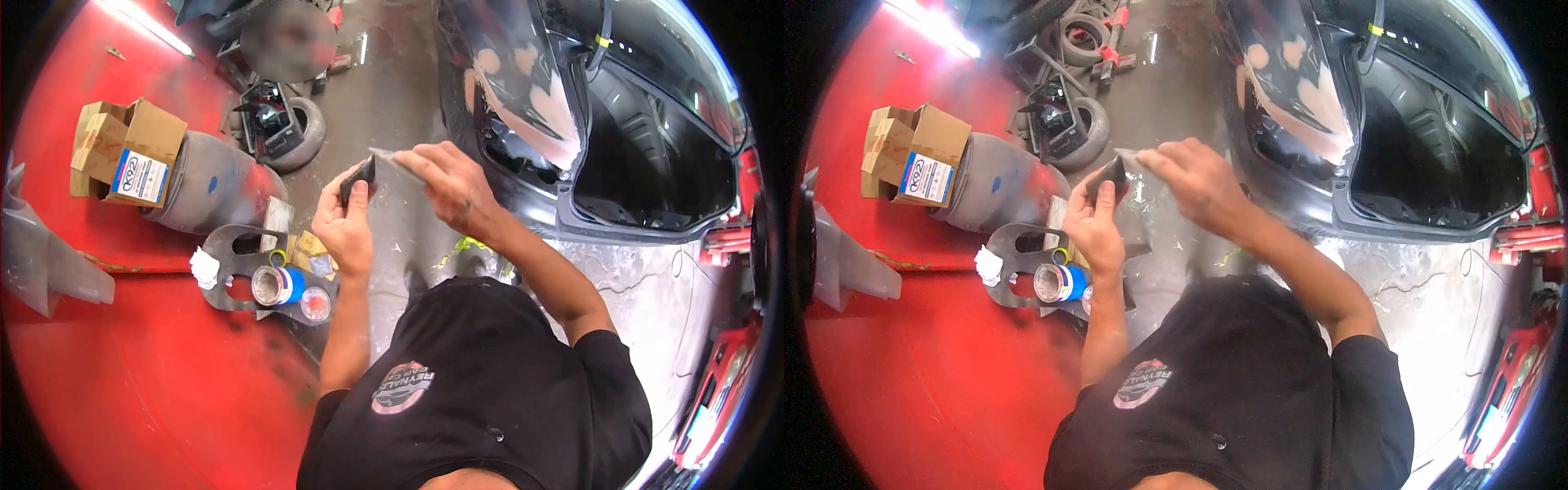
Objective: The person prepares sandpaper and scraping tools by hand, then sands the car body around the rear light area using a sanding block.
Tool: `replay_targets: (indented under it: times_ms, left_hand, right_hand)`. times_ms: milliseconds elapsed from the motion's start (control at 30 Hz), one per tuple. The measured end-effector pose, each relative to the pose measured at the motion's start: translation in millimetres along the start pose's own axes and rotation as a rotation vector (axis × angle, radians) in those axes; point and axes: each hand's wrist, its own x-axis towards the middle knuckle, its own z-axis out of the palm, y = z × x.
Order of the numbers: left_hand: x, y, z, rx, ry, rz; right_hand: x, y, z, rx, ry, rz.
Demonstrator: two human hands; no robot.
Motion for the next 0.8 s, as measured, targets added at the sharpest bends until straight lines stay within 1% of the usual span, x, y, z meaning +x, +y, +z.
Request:
replay_targets:
  times_ms: [33, 133, 167, 267, 367, 467, 500, 567, 600, 667, 700, 767, 800]
  left_hand:
    - [-1.2, 0.0, 4.4, 0.105, 0.008, 0.122]
    - [-4.6, -7.2, 6.3, 0.324, 0.036, 0.348]
    - [-5.8, -6.9, 7.0, 0.388, 0.044, 0.390]
    - [-6.7, -13.1, 7.1, 0.345, 0.041, 0.470]
    - [-5.3, -16.7, 2.1, 0.430, 0.039, 0.534]
    - [-6.2, -14.8, 1.1, 0.387, 0.030, 0.525]
    - [-6.1, -12.2, 1.0, 0.404, 0.020, 0.541]
    - [-3.7, -7.8, 1.7, 0.441, 0.016, 0.579]
    - [-4.1, -8.6, 1.1, 0.446, 0.033, 0.548]
    - [-1.5, -12.3, 1.6, 0.449, 0.052, 0.494]
    - [-1.2, -15.3, 0.7, 0.440, 0.055, 0.508]
    - [-1.3, -18.8, 0.7, 0.418, 0.060, 0.535]
    - [-3.0, -17.5, 1.6, 0.355, 0.075, 0.484]
  right_hand:
    - [1.9, -7.2, -3.0, -0.015, 0.008, -0.032]
    - [4.8, -23.3, -11.4, -0.052, -0.010, -0.063]
    - [5.5, -25.2, -11.9, -0.082, -0.003, -0.095]
    - [6.2, -29.2, -16.4, -0.094, -0.034, -0.109]
    - [5.0, -24.6, -14.7, -0.112, -0.080, -0.063]
    - [0.7, -5.5, -9.9, -0.137, -0.130, -0.009]
    - [-2.4, 1.2, -7.0, -0.115, -0.129, 0.051]
    - [3.4, -3.5, -10.9, -0.084, -0.055, 0.046]
    - [4.7, -8.1, -13.8, -0.066, -0.019, 0.048]
    - [7.9, -21.0, -15.9, -0.054, -0.047, -0.061]
    - [8.9, -24.9, -15.5, -0.050, -0.059, -0.113]
    - [5.6, -22.9, -9.3, -0.096, -0.097, -0.052]
    - [4.3, -21.0, -7.0, -0.117, -0.117, -0.024]
